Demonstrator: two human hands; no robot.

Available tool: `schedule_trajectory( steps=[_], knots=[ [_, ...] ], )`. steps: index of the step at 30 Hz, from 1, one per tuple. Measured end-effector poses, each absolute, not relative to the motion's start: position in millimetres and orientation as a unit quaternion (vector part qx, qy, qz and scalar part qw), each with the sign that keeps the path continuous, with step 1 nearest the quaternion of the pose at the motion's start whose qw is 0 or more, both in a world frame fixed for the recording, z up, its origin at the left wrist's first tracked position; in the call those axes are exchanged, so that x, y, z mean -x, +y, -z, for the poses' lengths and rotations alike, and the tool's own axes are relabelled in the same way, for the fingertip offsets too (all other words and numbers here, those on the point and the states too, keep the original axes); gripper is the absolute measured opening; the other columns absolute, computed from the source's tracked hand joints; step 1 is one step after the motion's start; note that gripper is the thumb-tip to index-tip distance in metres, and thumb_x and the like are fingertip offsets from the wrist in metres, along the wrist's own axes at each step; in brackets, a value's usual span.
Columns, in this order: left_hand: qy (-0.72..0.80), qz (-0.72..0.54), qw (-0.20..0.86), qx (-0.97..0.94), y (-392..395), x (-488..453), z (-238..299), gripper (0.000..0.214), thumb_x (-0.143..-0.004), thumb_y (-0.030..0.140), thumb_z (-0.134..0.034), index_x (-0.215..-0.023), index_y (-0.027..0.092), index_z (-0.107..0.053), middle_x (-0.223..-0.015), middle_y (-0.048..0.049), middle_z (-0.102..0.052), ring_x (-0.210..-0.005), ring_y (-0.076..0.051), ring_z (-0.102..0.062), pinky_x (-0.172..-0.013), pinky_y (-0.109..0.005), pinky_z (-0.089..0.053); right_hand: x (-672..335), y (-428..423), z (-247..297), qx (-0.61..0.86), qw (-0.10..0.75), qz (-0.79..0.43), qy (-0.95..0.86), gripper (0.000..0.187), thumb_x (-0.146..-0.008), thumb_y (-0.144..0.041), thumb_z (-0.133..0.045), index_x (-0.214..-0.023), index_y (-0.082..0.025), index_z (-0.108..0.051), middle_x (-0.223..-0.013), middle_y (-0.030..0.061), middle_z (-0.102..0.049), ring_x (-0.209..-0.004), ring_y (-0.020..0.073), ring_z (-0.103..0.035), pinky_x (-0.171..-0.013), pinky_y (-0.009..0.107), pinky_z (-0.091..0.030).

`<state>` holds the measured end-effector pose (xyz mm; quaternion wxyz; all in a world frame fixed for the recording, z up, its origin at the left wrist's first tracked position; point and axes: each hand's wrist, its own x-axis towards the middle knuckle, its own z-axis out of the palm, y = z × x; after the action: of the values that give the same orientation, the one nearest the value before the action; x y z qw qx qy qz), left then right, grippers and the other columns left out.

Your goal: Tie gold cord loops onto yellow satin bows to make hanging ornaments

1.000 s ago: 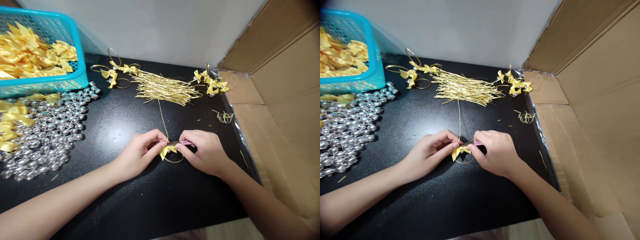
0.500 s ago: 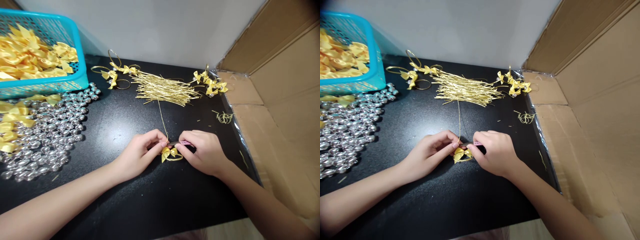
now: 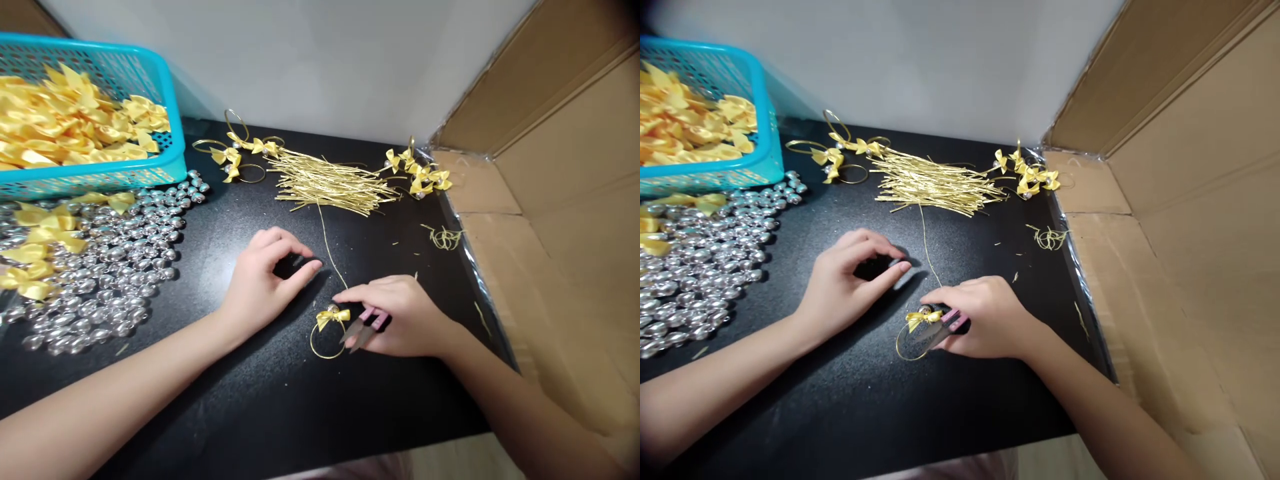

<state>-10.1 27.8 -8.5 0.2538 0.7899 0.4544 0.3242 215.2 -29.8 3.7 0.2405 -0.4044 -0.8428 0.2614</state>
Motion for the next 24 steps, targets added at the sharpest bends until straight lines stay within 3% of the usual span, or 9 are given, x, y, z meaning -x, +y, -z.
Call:
schedule_trajectory(
  steps=[3,6,9,13,17,20,24],
  knots=[
    [0.404,-0.327,0.197,-0.831,28,12,9,0.017,-0.078,0.016,-0.058,-0.094,0.017,-0.062,-0.092,-0.0065,-0.061,-0.089,-0.021,-0.055,-0.079,-0.037,-0.045,-207,-32,7,0.355,0.253,-0.204,-0.877,0.023,-0.077,-0.025,-0.073,-0.099,-0.020,-0.068,-0.075,-0.0027,-0.075,-0.058,0.0102,-0.065,-0.058,0.023,-0.045],
    [0.306,-0.264,0.235,-0.884,25,12,10,0.028,-0.071,0.010,-0.053,-0.096,0.017,-0.061,-0.092,-0.0062,-0.063,-0.087,-0.021,-0.054,-0.078,-0.037,-0.042,-202,-32,17,0.342,0.296,-0.150,-0.879,0.008,-0.086,-0.019,-0.063,-0.088,-0.019,-0.070,-0.064,-0.0024,-0.070,-0.052,0.0097,-0.060,-0.054,0.025,-0.040],
    [0.259,-0.223,0.288,-0.895,23,13,8,0.033,-0.070,0.012,-0.055,-0.101,0.018,-0.062,-0.098,-0.0061,-0.067,-0.090,-0.022,-0.055,-0.083,-0.039,-0.040,-198,-32,21,0.363,0.372,-0.181,-0.835,0.015,-0.088,-0.015,-0.057,-0.081,-0.018,-0.070,-0.062,-0.0003,-0.069,-0.051,0.0097,-0.058,-0.053,0.024,-0.041],
    [0.264,-0.250,0.371,-0.854,19,11,0,0.031,-0.073,0.025,-0.066,-0.103,0.017,-0.063,-0.097,-0.0060,-0.069,-0.090,-0.021,-0.057,-0.084,-0.037,-0.042,-190,-33,14,0.484,0.465,-0.349,-0.654,0.010,-0.081,-0.027,-0.070,-0.076,-0.019,-0.071,-0.068,0.0012,-0.072,-0.051,0.0100,-0.059,-0.049,0.022,-0.044],
    [0.343,-0.247,0.523,-0.740,12,3,-8,0.021,-0.080,0.036,-0.065,-0.088,0.016,-0.066,-0.075,-0.0022,-0.065,-0.068,-0.015,-0.055,-0.066,-0.029,-0.044,-182,-33,8,0.526,0.498,-0.456,-0.518,0.020,-0.071,-0.038,-0.077,-0.071,-0.019,-0.072,-0.062,0.0006,-0.069,-0.050,0.0106,-0.057,-0.048,0.023,-0.046],
    [0.375,-0.257,0.628,-0.632,7,-3,-12,0.022,-0.083,0.036,-0.061,-0.082,0.016,-0.067,-0.071,-0.0014,-0.065,-0.065,-0.013,-0.056,-0.066,-0.027,-0.046,-180,-33,7,0.520,0.521,-0.474,-0.483,0.026,-0.067,-0.043,-0.079,-0.070,-0.019,-0.071,-0.062,0.0007,-0.067,-0.050,0.0106,-0.055,-0.050,0.024,-0.047],
    [0.394,-0.278,0.667,-0.568,4,-7,-15,0.018,-0.079,0.034,-0.066,-0.076,0.016,-0.067,-0.066,0.0003,-0.064,-0.063,-0.013,-0.058,-0.067,-0.026,-0.047,-181,-34,6,0.535,0.505,-0.465,-0.492,0.028,-0.066,-0.043,-0.080,-0.072,-0.018,-0.070,-0.056,-0.0019,-0.060,-0.047,0.0087,-0.047,-0.046,0.023,-0.042]
  ],
)
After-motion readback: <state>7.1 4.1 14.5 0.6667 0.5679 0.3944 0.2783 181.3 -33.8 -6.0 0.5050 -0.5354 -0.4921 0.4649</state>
